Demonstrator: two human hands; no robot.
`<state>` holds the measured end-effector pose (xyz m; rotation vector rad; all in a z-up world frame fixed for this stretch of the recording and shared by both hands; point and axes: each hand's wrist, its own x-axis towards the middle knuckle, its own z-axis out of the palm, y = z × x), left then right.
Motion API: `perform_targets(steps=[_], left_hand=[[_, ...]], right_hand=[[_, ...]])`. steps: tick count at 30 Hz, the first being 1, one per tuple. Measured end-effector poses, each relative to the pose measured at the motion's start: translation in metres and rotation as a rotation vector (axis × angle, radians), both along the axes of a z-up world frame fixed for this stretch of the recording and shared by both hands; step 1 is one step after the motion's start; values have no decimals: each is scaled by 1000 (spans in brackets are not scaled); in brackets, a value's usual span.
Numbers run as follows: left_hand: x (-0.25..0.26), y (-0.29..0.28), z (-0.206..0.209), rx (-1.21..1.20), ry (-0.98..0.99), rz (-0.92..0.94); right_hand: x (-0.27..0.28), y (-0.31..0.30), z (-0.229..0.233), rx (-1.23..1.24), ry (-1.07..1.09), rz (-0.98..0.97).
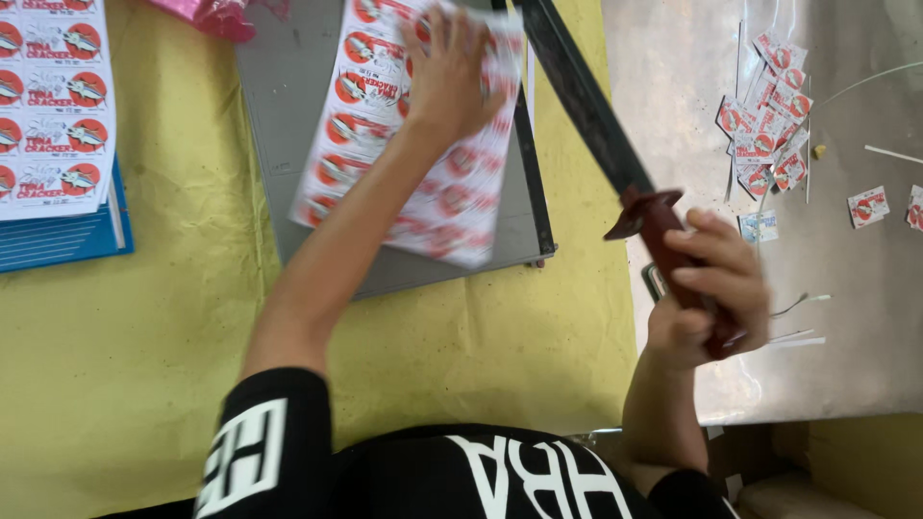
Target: The person uses a paper cutter to trim a sheet of printed stickers. They align the sheet on the cutting mat, pull down the lever to slice the paper, and then remove the cut pieces. The process is repeated with multiple sheets of stickers.
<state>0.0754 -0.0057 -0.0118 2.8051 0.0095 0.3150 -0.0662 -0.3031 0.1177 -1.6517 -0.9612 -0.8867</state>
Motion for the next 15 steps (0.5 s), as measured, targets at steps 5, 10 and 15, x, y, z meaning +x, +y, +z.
perform_targets(steps=[5, 10, 15], left_hand=[[-13, 23, -20, 106, -186, -67], [17, 11, -37, -119, -155, -71], [51, 8, -35, -132, -342, -91]], right_hand=[[8, 46, 44, 271, 148, 177], [12, 52, 51, 271, 90, 192], [15, 45, 45, 256, 69, 224]])
